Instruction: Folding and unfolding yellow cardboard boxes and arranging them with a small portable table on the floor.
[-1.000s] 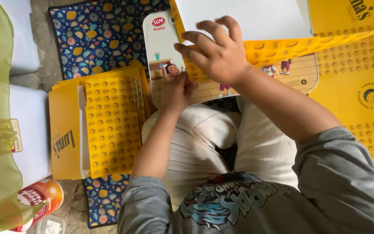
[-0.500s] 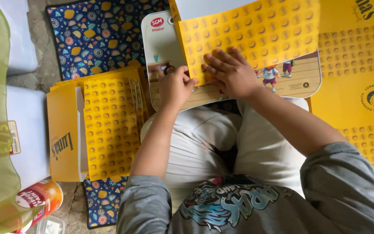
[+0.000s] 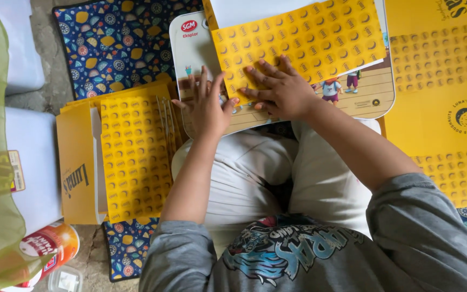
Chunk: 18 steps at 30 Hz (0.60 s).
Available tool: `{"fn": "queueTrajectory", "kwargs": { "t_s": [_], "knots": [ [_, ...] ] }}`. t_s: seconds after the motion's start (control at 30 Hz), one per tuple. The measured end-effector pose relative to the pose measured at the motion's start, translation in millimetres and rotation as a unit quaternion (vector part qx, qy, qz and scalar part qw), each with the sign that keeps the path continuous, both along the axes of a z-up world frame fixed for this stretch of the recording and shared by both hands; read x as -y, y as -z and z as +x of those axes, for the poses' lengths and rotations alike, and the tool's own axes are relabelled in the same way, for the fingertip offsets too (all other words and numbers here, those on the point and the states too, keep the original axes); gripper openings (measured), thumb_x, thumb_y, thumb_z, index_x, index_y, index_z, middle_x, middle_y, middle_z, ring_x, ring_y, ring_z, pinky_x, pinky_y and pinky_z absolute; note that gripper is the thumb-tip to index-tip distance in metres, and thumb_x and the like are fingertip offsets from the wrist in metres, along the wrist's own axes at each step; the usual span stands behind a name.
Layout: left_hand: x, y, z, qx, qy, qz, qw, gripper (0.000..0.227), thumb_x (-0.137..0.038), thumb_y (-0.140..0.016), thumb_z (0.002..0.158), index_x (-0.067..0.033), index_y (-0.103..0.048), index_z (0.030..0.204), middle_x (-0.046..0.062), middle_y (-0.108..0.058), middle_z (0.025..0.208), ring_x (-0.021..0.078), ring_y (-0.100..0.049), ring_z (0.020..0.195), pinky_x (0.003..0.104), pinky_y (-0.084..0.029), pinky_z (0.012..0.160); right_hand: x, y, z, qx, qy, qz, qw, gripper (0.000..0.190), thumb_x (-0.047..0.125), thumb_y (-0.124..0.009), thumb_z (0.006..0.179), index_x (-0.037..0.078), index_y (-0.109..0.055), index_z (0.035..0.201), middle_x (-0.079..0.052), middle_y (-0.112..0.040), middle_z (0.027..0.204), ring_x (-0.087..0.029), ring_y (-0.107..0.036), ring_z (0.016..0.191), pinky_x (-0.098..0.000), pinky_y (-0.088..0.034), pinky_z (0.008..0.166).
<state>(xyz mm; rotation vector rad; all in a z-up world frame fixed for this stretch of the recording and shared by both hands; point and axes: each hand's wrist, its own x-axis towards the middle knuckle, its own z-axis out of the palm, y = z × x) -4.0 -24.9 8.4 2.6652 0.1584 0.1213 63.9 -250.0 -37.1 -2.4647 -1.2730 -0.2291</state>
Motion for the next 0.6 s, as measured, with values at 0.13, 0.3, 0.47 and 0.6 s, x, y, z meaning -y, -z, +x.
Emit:
{"fn": "queueTrajectory", "kwargs": {
  "t_s": [0.13, 0.3, 0.47, 0.6],
  "knots": [
    [-0.8, -7.0, 3.2, -0.072, 0.016, 0.006, 0.997, 0.062, -0.028, -0.075, 0.097, -0.0427, -0.046, 0.150, 0.006, -0.021, 0.172, 0.0389, -0.014, 0.159, 0.091, 0.008, 0.103, 0.5, 1.3, 0.8, 0.016, 0.003, 0.000, 1.000, 0.054, 0.068, -0.039, 0.104, 0.045, -0.054, 0.150, -0.002, -0.038, 0.169, -0.032, -0.030, 0.156, -0.0647, -0.008, 0.122],
    [-3.4, -2.4, 12.2, -0.081, -0.006, -0.005, 0.997, 0.060, -0.035, -0.078, 0.091, -0.0424, -0.050, 0.144, 0.003, -0.023, 0.170, 0.0300, -0.010, 0.158, 0.089, 0.008, 0.104, 6.3, -12.6, 4.0, 0.060, -0.052, -0.004, 0.997, 0.050, 0.052, -0.043, 0.111, 0.039, -0.047, 0.159, -0.007, -0.041, 0.167, -0.040, -0.039, 0.153, -0.0619, -0.015, 0.121],
    [-7.4, 27.1, 16.8, -0.045, -0.023, 0.011, 0.999, 0.089, -0.041, -0.082, 0.089, -0.0271, -0.030, 0.159, 0.006, -0.021, 0.172, 0.0281, -0.017, 0.160, 0.090, 0.003, 0.102, 4.4, -9.5, 3.4, 0.034, -0.039, -0.020, 0.998, 0.050, 0.054, -0.040, 0.109, 0.041, -0.046, 0.158, -0.006, -0.040, 0.167, -0.040, -0.036, 0.154, -0.0638, -0.013, 0.121],
    [3.2, -11.0, 17.8, -0.014, 0.134, 0.138, 0.981, 0.082, -0.019, -0.078, 0.092, -0.0241, -0.035, 0.162, 0.002, -0.013, 0.171, 0.0325, -0.008, 0.158, 0.096, 0.001, 0.094, 4.1, 1.8, 9.0, 0.065, -0.034, -0.008, 0.997, 0.049, 0.056, -0.049, 0.106, 0.040, -0.056, 0.152, -0.005, -0.049, 0.163, -0.037, -0.044, 0.150, -0.0634, -0.022, 0.117]
  ]
}}
